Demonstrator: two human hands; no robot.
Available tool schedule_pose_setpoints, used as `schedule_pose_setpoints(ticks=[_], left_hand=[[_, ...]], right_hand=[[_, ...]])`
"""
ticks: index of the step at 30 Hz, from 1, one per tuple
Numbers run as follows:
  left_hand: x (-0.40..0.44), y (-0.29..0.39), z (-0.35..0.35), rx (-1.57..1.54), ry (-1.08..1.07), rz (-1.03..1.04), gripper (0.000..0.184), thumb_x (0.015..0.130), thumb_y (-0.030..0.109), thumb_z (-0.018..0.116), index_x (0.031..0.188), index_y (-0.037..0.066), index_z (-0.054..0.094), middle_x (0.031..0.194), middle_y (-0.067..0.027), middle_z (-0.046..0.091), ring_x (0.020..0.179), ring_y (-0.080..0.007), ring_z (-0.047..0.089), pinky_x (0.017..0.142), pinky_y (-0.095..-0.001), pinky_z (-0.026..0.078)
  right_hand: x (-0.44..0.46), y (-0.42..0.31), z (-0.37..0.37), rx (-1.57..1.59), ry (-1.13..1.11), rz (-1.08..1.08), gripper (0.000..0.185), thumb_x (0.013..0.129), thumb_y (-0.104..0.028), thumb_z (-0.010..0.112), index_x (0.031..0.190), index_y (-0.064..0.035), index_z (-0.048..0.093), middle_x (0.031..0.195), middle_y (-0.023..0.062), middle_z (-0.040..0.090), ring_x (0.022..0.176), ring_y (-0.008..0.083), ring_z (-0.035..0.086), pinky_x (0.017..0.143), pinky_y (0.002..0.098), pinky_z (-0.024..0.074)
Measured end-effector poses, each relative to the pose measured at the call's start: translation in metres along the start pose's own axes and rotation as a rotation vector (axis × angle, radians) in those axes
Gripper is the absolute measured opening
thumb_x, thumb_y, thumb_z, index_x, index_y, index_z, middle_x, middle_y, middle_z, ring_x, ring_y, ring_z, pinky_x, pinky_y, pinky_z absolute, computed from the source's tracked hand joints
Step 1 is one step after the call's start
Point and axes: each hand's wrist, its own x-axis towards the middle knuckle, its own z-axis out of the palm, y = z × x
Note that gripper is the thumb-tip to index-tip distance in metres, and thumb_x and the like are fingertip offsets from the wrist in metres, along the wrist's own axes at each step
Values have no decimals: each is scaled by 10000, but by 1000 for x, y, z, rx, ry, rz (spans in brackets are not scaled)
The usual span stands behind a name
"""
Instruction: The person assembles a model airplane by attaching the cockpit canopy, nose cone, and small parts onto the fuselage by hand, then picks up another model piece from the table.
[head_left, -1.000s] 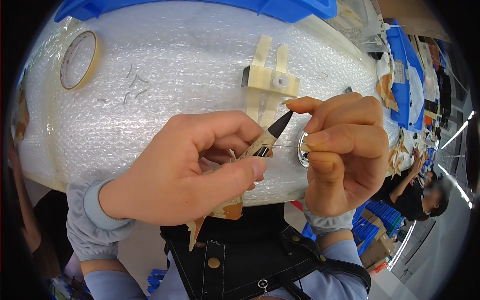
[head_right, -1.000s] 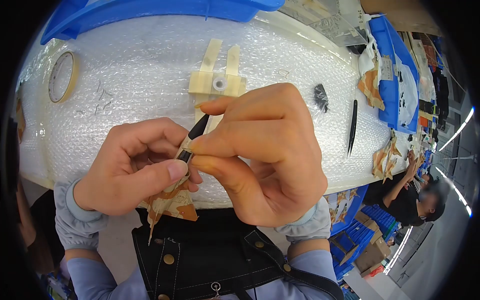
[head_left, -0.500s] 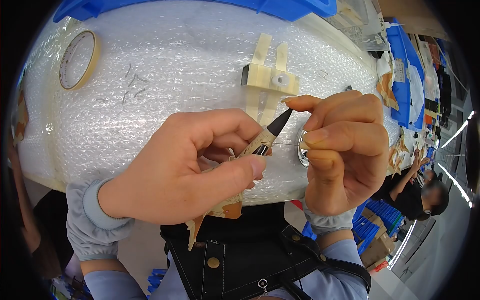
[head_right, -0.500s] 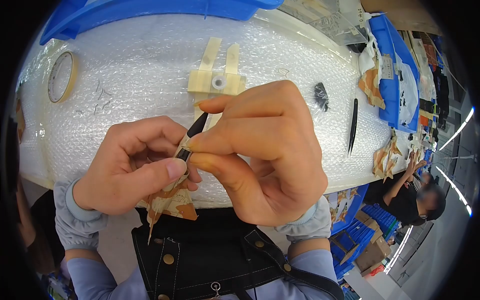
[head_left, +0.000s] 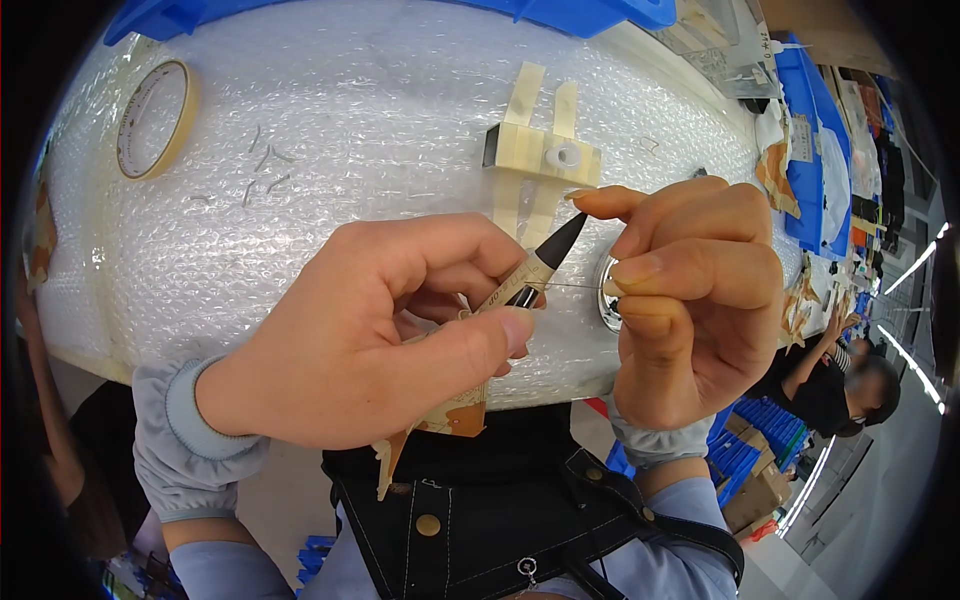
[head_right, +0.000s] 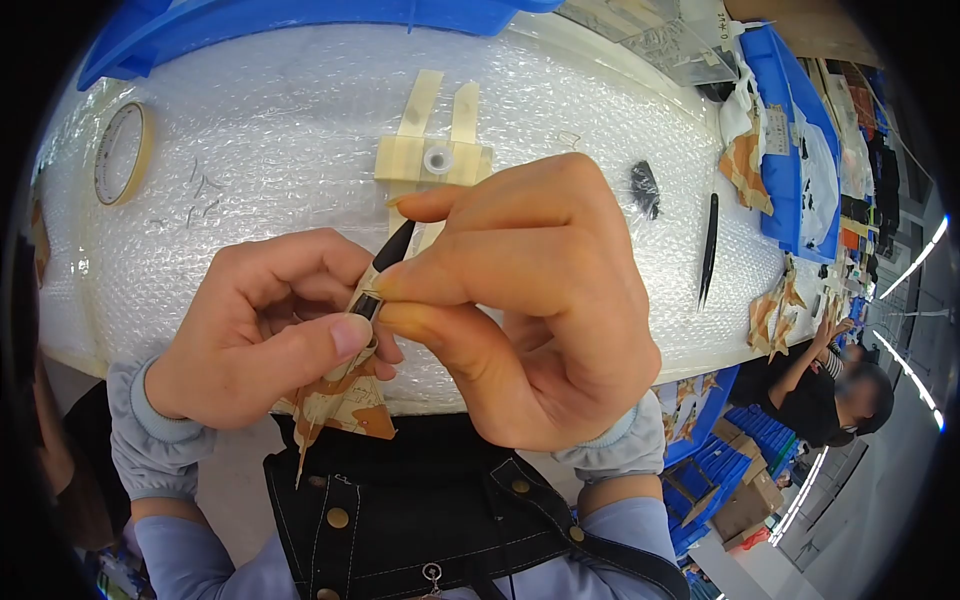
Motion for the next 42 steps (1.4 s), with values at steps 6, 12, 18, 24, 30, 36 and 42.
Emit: schedule_pose_setpoints(ticks=[6, 12, 18, 24, 30, 36, 42], left_hand=[[0, -1, -1, 10, -1, -6, 220, 900, 48, 532, 1083, -71, 555, 886, -135, 675, 826, -177, 671, 756, -284, 531], [2, -6, -1, -33, -2, 35, 255, 923, 108, 512, 1094, -78, 547, 880, -162, 674, 810, -199, 680, 762, -307, 545], [3, -2, 2, -176, 13, 33, 357, 972, 212, 458, 1169, -81, 508, 906, -197, 666, 793, -255, 699, 745, -326, 566], [3, -3, 3, -248, 25, 65, 478, 1000, 301, 430, 1266, -95, 447, 930, -218, 653, 781, -286, 701, 718, -339, 580], [2, -2, 3, -250, -5, 89, 532, 1001, 326, 428, 1308, -108, 412, 920, -227, 650, 762, -288, 703, 686, -337, 586], [2, -3, 4, -251, -20, 115, 540, 1005, 319, 412, 1316, -122, 399, 896, -241, 650, 719, -294, 703, 656, -330, 587], [3, -3, 3, -263, -46, 92, 549, 1000, 327, 423, 1301, -131, 409, 873, -240, 653, 694, -301, 700, 630, -329, 583]], right_hand=[[-1, -1, -2, 114, 60, 88, 193, 943, -220, 569, 908, -32, 547, 832, 76, 459, 803, 181, 505, 836, 493, 532], [3, 26, -17, 268, 364, 184, 89, 935, -38, 589, 983, 35, 572, 905, 70, 597, 833, 109, 554, 750, 234, 431], [7, 38, -11, 27, 298, 149, 71, 867, 27, 647, 929, 33, 613, 872, 54, 590, 773, 106, 526, 713, 239, 421], [8, 44, -9, -185, 201, 69, 75, 788, -1, 698, 831, -22, 640, 760, 44, 587, 695, 150, 519, 669, 274, 388], [8, 43, -9, -293, 173, 20, 89, 751, -5, 711, 795, -44, 644, 713, 38, 577, 663, 165, 519, 652, 306, 364], [5, 38, -12, -139, 243, 79, 65, 815, 0, 680, 856, -2, 630, 786, 55, 597, 702, 149, 540, 680, 289, 415], [2, 20, -15, 599, 129, 204, 166, 982, -151, 510, 991, 12, 536, 896, 72, 482, 847, 143, 527, 945, 561, 485]])
